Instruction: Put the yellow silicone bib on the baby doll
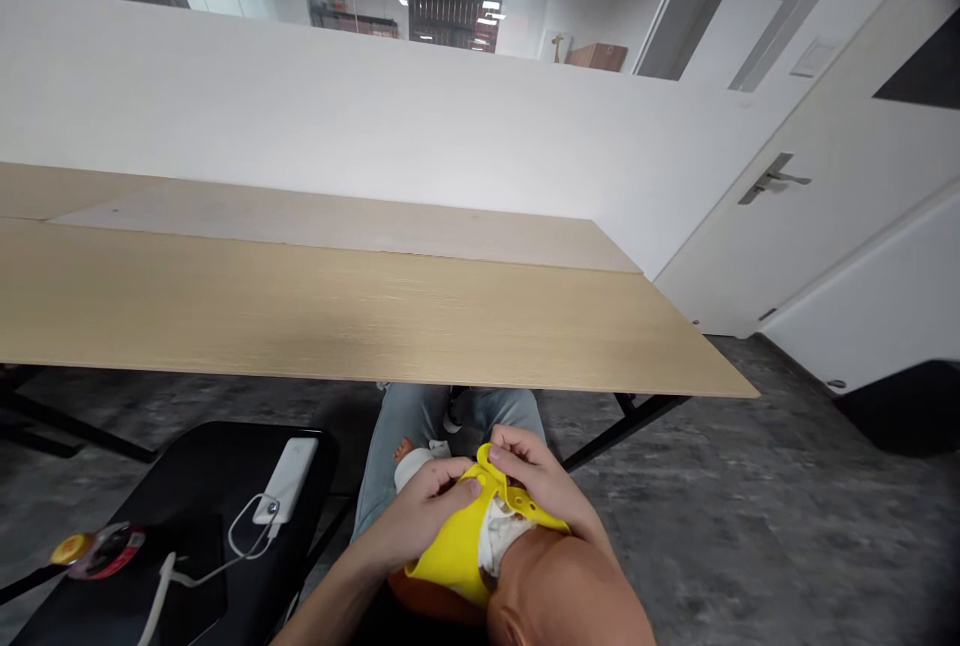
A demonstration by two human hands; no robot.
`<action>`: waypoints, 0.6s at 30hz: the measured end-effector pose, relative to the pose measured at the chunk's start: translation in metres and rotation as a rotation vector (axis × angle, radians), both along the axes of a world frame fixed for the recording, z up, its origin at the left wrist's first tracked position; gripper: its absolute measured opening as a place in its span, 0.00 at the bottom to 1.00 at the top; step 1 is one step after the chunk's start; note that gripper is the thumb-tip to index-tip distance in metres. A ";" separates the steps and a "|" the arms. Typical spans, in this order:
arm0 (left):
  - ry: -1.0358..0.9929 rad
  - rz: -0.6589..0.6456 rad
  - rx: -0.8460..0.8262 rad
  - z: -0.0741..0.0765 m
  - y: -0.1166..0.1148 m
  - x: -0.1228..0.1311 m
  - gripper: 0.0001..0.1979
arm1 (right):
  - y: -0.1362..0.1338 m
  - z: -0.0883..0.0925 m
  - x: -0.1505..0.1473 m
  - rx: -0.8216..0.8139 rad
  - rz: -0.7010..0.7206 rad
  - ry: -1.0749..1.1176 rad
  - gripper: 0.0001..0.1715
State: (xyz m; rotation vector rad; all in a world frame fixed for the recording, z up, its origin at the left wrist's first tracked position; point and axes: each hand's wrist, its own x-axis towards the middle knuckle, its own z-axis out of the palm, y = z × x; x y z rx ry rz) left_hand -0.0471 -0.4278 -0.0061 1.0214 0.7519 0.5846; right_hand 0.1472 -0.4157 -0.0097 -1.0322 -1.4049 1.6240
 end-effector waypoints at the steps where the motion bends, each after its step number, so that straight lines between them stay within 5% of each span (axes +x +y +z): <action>1: 0.020 0.028 -0.022 0.000 0.000 0.001 0.17 | 0.000 0.000 0.000 0.002 -0.007 -0.006 0.22; 4: 0.150 0.137 -0.057 0.002 0.003 0.004 0.17 | 0.000 0.001 -0.002 0.007 0.000 -0.026 0.21; 7: 0.239 0.051 0.039 0.005 0.006 0.006 0.20 | 0.002 0.001 -0.005 0.027 0.000 -0.032 0.22; 9: 0.216 -0.028 0.093 0.006 0.008 0.007 0.20 | 0.003 0.000 -0.006 0.024 -0.017 -0.015 0.22; 18: 0.136 0.010 -0.012 0.002 0.006 0.004 0.10 | 0.000 -0.005 -0.007 -0.122 0.015 0.079 0.19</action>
